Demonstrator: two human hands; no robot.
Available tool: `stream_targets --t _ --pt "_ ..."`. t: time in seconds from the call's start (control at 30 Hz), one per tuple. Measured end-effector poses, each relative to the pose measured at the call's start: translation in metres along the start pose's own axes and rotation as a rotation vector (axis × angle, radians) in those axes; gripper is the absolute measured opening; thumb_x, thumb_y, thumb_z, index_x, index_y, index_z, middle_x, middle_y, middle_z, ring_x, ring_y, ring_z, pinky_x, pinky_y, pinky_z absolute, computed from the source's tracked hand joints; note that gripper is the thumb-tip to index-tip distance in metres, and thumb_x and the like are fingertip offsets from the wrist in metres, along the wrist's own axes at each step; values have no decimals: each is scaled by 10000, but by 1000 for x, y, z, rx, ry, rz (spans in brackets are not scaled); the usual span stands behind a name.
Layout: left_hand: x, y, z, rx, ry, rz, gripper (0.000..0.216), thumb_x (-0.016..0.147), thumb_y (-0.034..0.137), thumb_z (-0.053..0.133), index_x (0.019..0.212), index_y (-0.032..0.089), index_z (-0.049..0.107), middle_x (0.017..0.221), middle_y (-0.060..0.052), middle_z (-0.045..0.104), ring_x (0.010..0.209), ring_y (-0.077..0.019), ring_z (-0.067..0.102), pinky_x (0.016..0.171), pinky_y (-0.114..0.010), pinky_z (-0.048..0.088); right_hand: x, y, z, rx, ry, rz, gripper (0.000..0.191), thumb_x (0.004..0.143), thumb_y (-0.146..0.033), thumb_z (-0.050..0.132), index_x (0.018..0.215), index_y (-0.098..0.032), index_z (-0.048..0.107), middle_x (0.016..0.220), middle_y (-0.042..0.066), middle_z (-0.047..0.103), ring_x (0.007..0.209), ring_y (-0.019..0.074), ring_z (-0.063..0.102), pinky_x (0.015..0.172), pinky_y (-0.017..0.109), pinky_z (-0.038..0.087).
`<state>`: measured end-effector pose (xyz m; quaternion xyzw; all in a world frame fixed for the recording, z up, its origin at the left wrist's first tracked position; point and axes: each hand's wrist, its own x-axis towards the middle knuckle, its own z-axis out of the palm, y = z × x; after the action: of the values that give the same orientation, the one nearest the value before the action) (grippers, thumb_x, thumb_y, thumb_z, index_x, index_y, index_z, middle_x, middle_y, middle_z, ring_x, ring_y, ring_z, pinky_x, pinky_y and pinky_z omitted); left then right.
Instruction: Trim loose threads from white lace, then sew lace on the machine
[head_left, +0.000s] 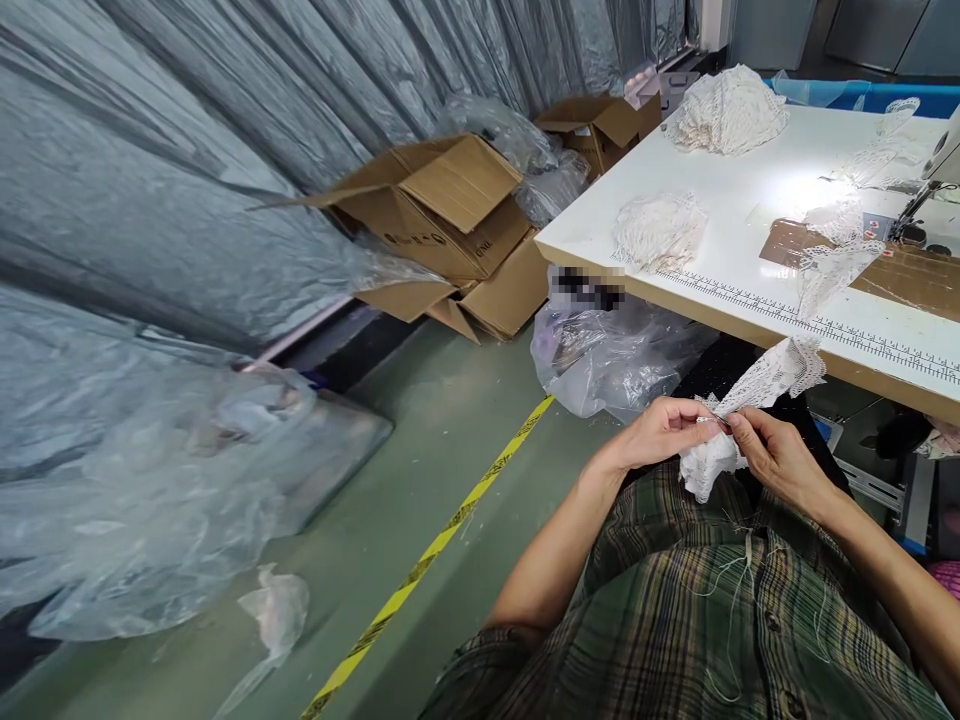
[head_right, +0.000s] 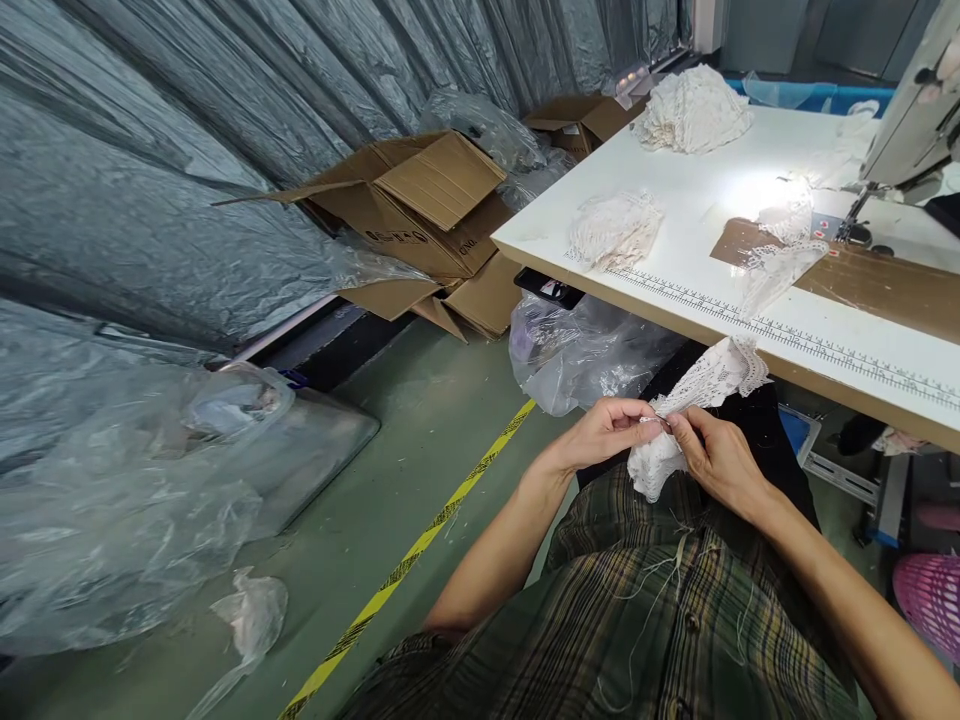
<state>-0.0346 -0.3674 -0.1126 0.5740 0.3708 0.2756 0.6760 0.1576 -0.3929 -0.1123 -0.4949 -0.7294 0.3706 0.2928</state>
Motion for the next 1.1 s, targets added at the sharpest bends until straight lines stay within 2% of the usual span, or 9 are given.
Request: stream_targets --t 0.2,0.37,0.5,0.57,0.7,0.83,0.97,1.1 --pt "0 -4 0 -28 36 -6 523 711 616 731 754 99 662 636 31 490 586 -66 384 537 -216 288 2 0 3 8 15 28 464 953 -566 365 667 -215 468 570 -22 469 524 127 434 497 252 336" --pt "2 -9 2 -98 61 4 519 681 594 774 831 100 714 781 -38 652 715 -116 546 666 -234 420 1 7 9 20 91 88 554 936 -660 359 668 -200 516 540 -20 478 492 122 424 481 251 336" --pt "2 -7 3 -115 65 -21 510 681 586 780 841 106 722 829 -61 690 750 -139 592 690 -246 454 -2 9 2 161 98 110 601 943 -701 317 724 -194 555 580 -12 481 515 127 427 463 245 350" --pt "2 -4 4 -95 42 -32 495 684 578 782 818 106 714 786 -45 674 704 -122 569 648 -233 436 -2 6 -4 210 72 76 550 948 -662 363 776 -191 587 644 6 539 559 135 470 495 247 395" --pt "2 1 4 -69 -24 -28 490 691 579 771 786 105 693 681 3 588 621 -84 480 587 -213 378 -2 -4 -11 161 44 -53 282 891 -459 553 869 -193 646 797 42 670 668 163 576 622 275 473" --pt "3 1 6 -53 -56 -19 476 703 574 758 773 110 681 661 18 554 612 -80 451 587 -216 374 -1 -10 -11 39 61 -109 176 862 -321 525 804 -195 634 707 20 648 623 149 564 632 273 461" --pt "2 -1 7 -16 -61 -9 435 729 535 754 796 109 698 689 1 590 636 -91 480 589 -215 375 -3 -6 -8 14 140 -85 138 819 -309 522 744 -203 567 656 -1 597 572 130 514 568 255 424" --pt "2 -2 7 11 -48 -45 444 727 537 759 823 105 717 723 -26 636 650 -103 515 594 -218 387 -7 0 -8 78 258 43 167 818 -364 543 778 -204 569 626 -11 572 533 124 483 509 242 401"
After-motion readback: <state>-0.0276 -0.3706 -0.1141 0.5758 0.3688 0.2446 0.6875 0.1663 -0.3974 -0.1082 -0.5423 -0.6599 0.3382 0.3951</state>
